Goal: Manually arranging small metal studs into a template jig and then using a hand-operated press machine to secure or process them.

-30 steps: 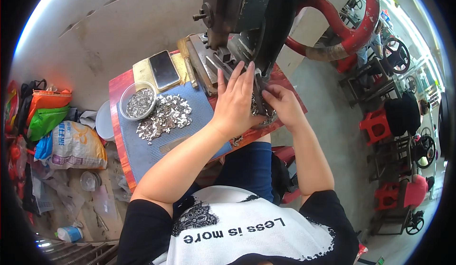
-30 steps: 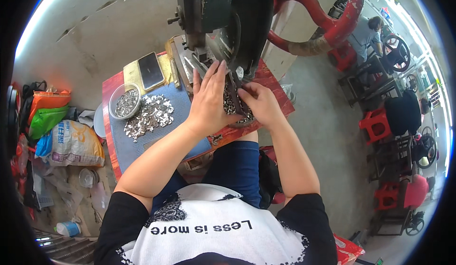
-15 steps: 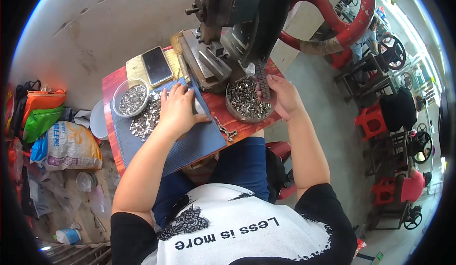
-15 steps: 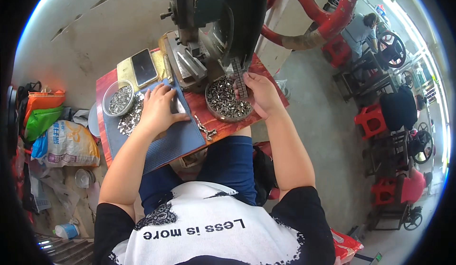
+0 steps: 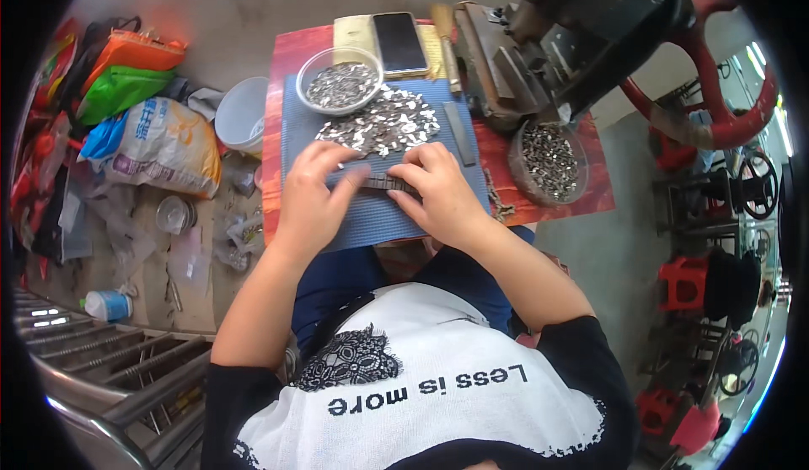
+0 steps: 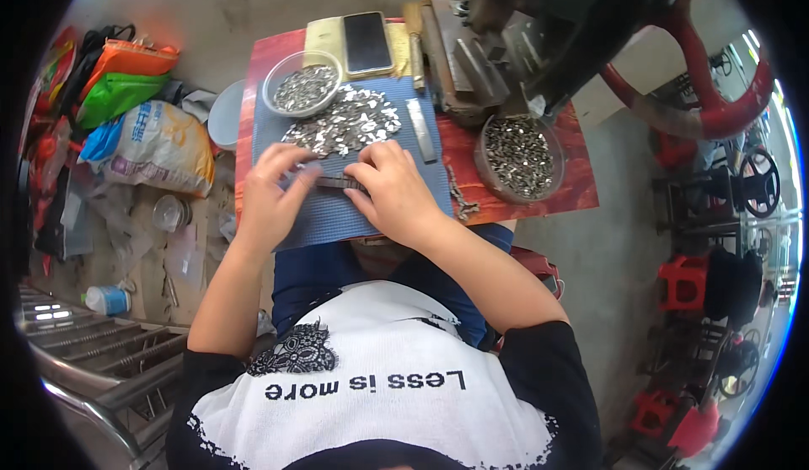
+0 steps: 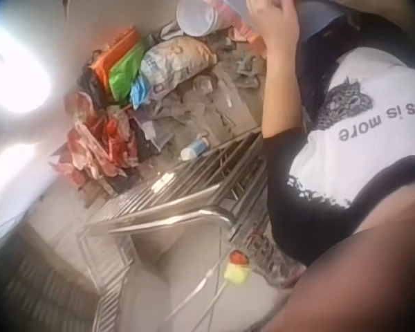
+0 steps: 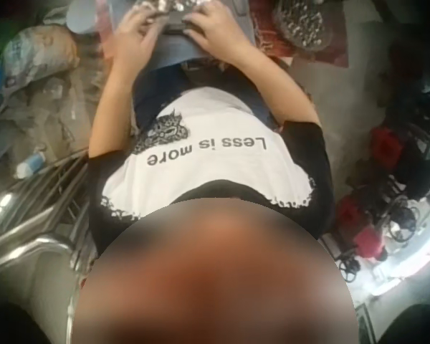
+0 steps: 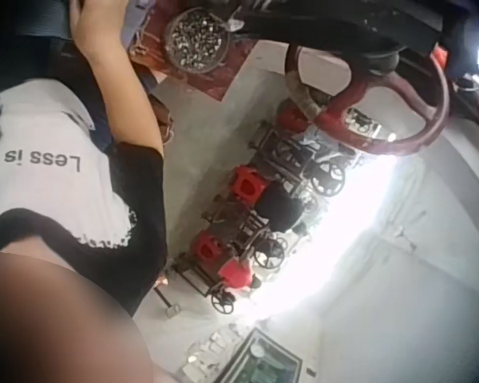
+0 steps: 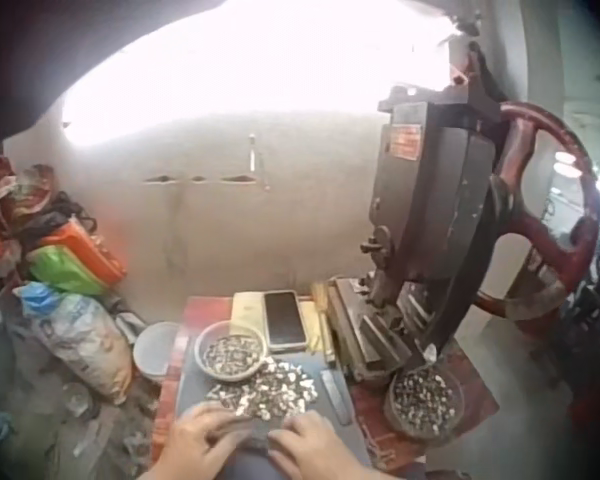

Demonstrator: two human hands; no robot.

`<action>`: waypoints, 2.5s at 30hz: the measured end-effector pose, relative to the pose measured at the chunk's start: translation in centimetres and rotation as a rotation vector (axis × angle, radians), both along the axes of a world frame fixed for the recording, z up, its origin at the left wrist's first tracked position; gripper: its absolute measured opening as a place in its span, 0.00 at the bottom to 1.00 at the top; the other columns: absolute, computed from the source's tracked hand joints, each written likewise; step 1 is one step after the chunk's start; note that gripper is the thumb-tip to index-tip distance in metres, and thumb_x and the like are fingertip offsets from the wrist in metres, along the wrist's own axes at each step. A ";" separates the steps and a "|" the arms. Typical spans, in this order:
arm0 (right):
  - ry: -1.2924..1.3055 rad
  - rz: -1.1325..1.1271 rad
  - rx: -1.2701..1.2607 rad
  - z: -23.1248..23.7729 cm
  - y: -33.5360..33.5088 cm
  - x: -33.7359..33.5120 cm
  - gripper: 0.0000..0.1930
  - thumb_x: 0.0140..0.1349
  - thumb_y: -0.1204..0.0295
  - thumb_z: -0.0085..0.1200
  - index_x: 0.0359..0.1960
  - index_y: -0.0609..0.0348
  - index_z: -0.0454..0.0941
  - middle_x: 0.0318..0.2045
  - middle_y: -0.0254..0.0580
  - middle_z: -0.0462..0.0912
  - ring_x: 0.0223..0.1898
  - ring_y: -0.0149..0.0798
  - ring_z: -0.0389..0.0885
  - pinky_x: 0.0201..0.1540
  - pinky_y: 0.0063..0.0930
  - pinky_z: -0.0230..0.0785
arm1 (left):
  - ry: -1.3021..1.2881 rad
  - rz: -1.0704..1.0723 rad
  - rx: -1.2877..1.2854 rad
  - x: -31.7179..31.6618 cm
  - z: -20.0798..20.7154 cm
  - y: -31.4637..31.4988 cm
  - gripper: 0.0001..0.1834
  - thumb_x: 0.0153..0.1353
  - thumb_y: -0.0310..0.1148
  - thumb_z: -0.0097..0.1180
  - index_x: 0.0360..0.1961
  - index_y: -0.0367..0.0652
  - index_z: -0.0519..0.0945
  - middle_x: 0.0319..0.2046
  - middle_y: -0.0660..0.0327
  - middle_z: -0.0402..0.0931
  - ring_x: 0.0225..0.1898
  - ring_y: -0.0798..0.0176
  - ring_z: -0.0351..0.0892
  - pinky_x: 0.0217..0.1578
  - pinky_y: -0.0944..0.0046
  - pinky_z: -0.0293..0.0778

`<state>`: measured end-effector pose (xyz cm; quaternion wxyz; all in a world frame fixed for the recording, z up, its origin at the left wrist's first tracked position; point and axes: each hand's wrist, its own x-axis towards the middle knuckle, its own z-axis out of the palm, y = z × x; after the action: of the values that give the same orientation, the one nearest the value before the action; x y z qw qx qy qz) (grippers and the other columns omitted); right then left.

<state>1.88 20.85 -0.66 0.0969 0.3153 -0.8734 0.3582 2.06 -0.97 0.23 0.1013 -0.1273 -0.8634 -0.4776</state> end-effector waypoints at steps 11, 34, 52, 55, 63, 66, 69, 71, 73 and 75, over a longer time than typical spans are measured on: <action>0.100 -0.108 0.038 0.1 -1.6 -4.6 0.07 0.53 0.77 0.66 0.35 0.57 0.85 0.35 0.41 0.78 0.42 0.45 0.76 0.46 0.35 0.70 | 0.091 -0.059 -0.164 1.9 -1.4 -1.9 0.11 0.53 0.26 0.66 0.38 0.39 0.81 0.38 0.54 0.76 0.43 0.48 0.75 0.46 0.54 0.72; 0.116 -0.004 0.139 1.8 0.0 -4.3 0.07 0.55 0.77 0.61 0.35 0.63 0.77 0.34 0.46 0.77 0.44 0.50 0.74 0.49 0.39 0.69 | 0.265 -0.090 -0.370 -4.2 -1.2 1.0 0.08 0.50 0.25 0.68 0.33 0.41 0.84 0.39 0.56 0.74 0.46 0.51 0.75 0.47 0.54 0.74; -0.065 0.019 0.162 2.2 2.0 -2.1 0.06 0.57 0.78 0.62 0.36 0.64 0.81 0.35 0.47 0.81 0.37 0.51 0.82 0.40 0.37 0.74 | -0.062 -0.207 -0.156 -1.6 0.0 -2.0 0.05 0.60 0.24 0.60 0.37 0.36 0.80 0.35 0.55 0.78 0.40 0.58 0.77 0.42 0.61 0.73; -0.004 -0.109 0.193 1.2 1.1 -3.6 0.08 0.56 0.74 0.64 0.36 0.61 0.82 0.35 0.44 0.81 0.39 0.50 0.81 0.42 0.37 0.74 | -0.084 -0.229 -0.159 -1.7 -0.1 -2.6 0.05 0.60 0.25 0.61 0.36 0.36 0.80 0.37 0.56 0.78 0.42 0.58 0.76 0.43 0.61 0.73; 0.023 -0.097 0.196 1.7 0.8 -3.9 0.07 0.59 0.75 0.61 0.38 0.63 0.80 0.34 0.47 0.81 0.38 0.49 0.81 0.42 0.38 0.73 | -0.151 -0.314 -0.210 -1.4 0.8 -2.8 0.07 0.55 0.28 0.64 0.34 0.36 0.83 0.36 0.53 0.79 0.46 0.50 0.76 0.50 0.56 0.72; -0.106 -0.106 0.073 1.8 1.5 -2.7 0.08 0.61 0.76 0.60 0.41 0.63 0.80 0.35 0.47 0.82 0.37 0.45 0.81 0.41 0.35 0.73 | -0.264 -0.296 -0.212 -1.3 1.3 -2.9 0.07 0.55 0.26 0.64 0.35 0.35 0.83 0.34 0.54 0.79 0.40 0.55 0.78 0.45 0.60 0.74; -0.178 -0.125 -0.006 1.9 1.6 -1.3 0.09 0.62 0.76 0.59 0.44 0.63 0.80 0.35 0.44 0.84 0.36 0.37 0.82 0.40 0.28 0.73 | -0.359 -0.253 -0.142 -1.5 1.3 -3.0 0.07 0.54 0.24 0.64 0.35 0.34 0.84 0.32 0.56 0.80 0.35 0.59 0.78 0.40 0.63 0.75; -0.256 -0.152 -0.040 2.0 1.4 -0.6 0.09 0.62 0.77 0.59 0.44 0.63 0.80 0.35 0.44 0.84 0.37 0.35 0.83 0.40 0.27 0.73 | -0.392 -0.237 -0.105 -1.6 1.0 -2.8 0.07 0.54 0.24 0.65 0.35 0.34 0.84 0.32 0.56 0.80 0.33 0.58 0.78 0.39 0.63 0.75; -0.306 -0.135 -0.092 1.9 1.1 -0.2 0.09 0.63 0.77 0.58 0.44 0.63 0.80 0.36 0.43 0.84 0.38 0.34 0.82 0.42 0.27 0.72 | -0.114 -0.123 -0.105 -2.3 0.4 -2.1 0.07 0.54 0.24 0.65 0.35 0.35 0.85 0.33 0.56 0.80 0.34 0.60 0.78 0.39 0.63 0.74; -0.292 -0.090 -0.148 1.2 1.0 -0.1 0.06 0.62 0.77 0.58 0.40 0.64 0.79 0.38 0.47 0.82 0.42 0.47 0.81 0.45 0.33 0.73 | -0.100 -0.100 -0.092 -2.9 0.2 -1.2 0.08 0.53 0.26 0.67 0.35 0.36 0.86 0.34 0.56 0.79 0.35 0.57 0.79 0.40 0.61 0.74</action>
<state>1.74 21.80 0.54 0.0079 0.2124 -0.8627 0.4589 -0.82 -2.12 0.43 0.0280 -0.1509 -0.8810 -0.4475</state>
